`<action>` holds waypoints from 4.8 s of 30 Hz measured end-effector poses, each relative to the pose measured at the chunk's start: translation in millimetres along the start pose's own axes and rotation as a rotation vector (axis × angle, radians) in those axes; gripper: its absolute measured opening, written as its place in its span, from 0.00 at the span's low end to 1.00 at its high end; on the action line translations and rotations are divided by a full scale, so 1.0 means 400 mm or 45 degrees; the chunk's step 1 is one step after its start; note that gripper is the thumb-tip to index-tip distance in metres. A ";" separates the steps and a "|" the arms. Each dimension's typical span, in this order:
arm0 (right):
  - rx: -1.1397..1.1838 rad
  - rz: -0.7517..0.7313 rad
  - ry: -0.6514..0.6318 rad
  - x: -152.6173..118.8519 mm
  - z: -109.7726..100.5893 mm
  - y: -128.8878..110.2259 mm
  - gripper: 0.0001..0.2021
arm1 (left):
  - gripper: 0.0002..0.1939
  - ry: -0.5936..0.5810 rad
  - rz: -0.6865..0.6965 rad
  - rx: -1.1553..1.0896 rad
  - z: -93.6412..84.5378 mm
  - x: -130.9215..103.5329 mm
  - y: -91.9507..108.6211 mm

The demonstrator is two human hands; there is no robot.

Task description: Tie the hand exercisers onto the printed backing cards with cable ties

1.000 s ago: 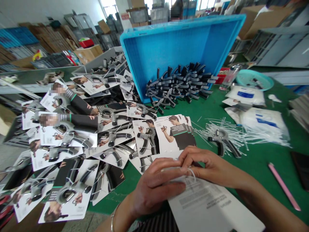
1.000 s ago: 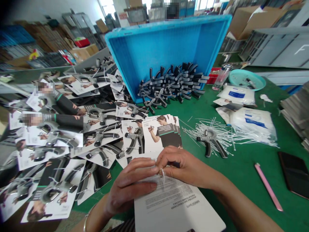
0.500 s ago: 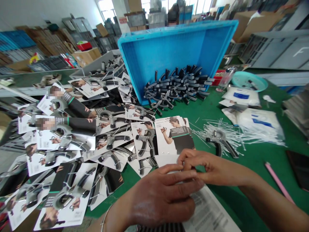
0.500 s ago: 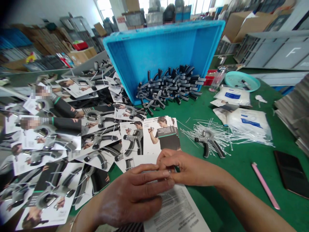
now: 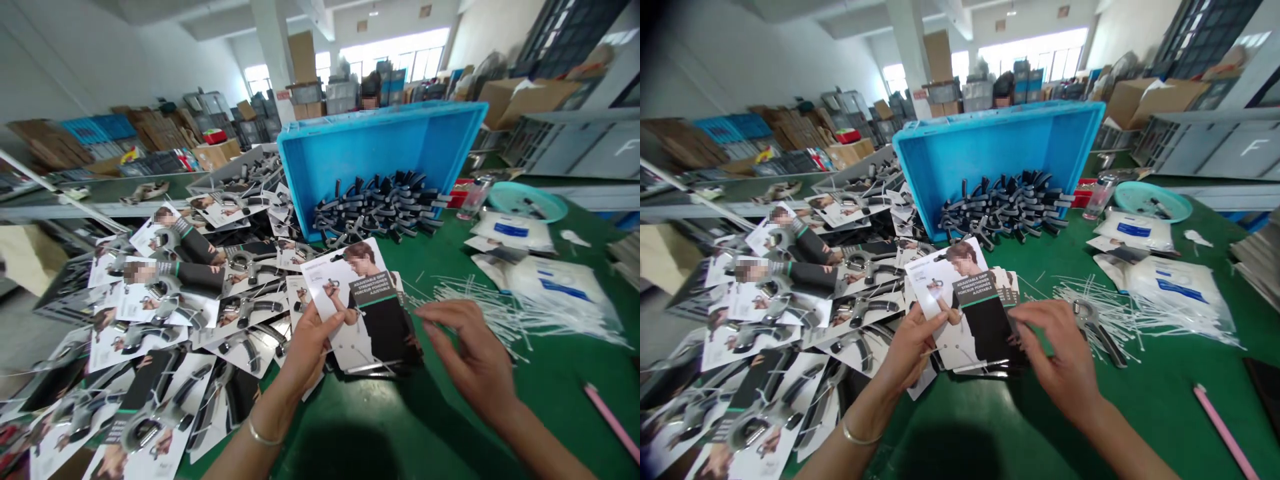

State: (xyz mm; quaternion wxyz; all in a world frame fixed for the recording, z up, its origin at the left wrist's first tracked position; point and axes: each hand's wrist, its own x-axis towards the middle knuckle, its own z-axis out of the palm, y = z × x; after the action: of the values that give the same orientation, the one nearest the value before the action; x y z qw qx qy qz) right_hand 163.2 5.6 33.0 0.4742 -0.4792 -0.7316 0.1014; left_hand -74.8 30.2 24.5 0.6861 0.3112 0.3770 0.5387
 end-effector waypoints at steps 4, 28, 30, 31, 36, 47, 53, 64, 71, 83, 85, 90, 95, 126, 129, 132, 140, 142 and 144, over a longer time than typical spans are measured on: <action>-0.180 -0.173 -0.334 0.012 0.054 -0.040 0.13 | 0.28 -0.007 -0.093 -0.052 0.020 0.005 -0.013; 0.132 0.002 -0.256 -0.004 0.119 -0.037 0.04 | 0.27 0.067 -0.220 0.015 0.009 0.047 -0.023; 0.143 -0.077 -0.293 -0.018 0.092 -0.034 0.03 | 0.26 0.029 -0.225 0.061 0.012 0.068 -0.018; 0.140 -0.104 -0.320 -0.022 0.080 -0.031 0.03 | 0.26 0.014 -0.209 0.083 0.015 0.079 -0.020; 0.136 -0.097 -0.410 -0.039 0.052 -0.001 0.04 | 0.23 0.058 0.007 0.270 0.035 0.127 -0.070; -1.011 0.574 -0.306 -0.231 -0.164 0.376 0.17 | 0.22 0.090 0.421 1.109 -0.135 0.207 -0.098; -0.957 0.876 -0.683 -0.203 -0.191 0.417 0.14 | 0.21 -0.047 0.483 1.109 -0.093 0.211 -0.121; -0.278 0.663 -0.475 0.019 -0.127 0.174 0.18 | 0.17 -0.082 0.414 0.894 -0.073 0.191 -0.120; -0.603 0.369 -0.660 0.093 0.103 0.055 0.13 | 0.18 0.048 0.483 0.908 -0.069 0.136 -0.067; -0.464 0.130 -0.540 -0.015 0.038 0.030 0.13 | 0.13 -0.113 0.864 1.376 -0.073 0.153 -0.047; -0.288 0.080 -0.573 -0.012 0.053 0.024 0.08 | 0.16 -0.287 0.898 1.501 -0.039 0.189 -0.031; -0.124 0.083 -0.493 0.003 0.109 0.025 0.03 | 0.14 -0.574 0.884 1.908 0.025 0.244 -0.027; 0.061 0.252 -0.251 0.019 0.135 0.066 0.03 | 0.12 -0.570 0.896 1.964 0.035 0.224 -0.038; 0.188 0.320 -0.445 0.020 0.135 0.095 0.07 | 0.06 -0.432 0.649 1.474 0.004 0.196 -0.087; 0.186 0.300 -0.468 0.020 0.136 0.101 0.07 | 0.07 -0.413 0.645 1.461 0.004 0.192 -0.087; 0.174 0.283 -0.467 0.018 0.139 0.107 0.07 | 0.07 -0.397 0.635 1.455 0.008 0.189 -0.085; 0.165 0.259 -0.470 0.021 0.138 0.107 0.08 | 0.07 -0.387 0.646 1.458 0.005 0.189 -0.086; 0.173 0.272 -0.479 0.023 0.136 0.103 0.07 | 0.07 -0.392 0.640 1.457 0.002 0.190 -0.088; 0.184 0.286 -0.480 0.025 0.135 0.101 0.07 | 0.07 -0.398 0.639 1.455 0.001 0.191 -0.089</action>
State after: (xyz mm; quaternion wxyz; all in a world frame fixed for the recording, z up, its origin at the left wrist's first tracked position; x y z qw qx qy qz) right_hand 144.2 51.1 -14.1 0.3481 -0.4949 -0.7401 0.2935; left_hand -46.4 96.5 -18.9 0.3123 0.7812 0.4158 0.3454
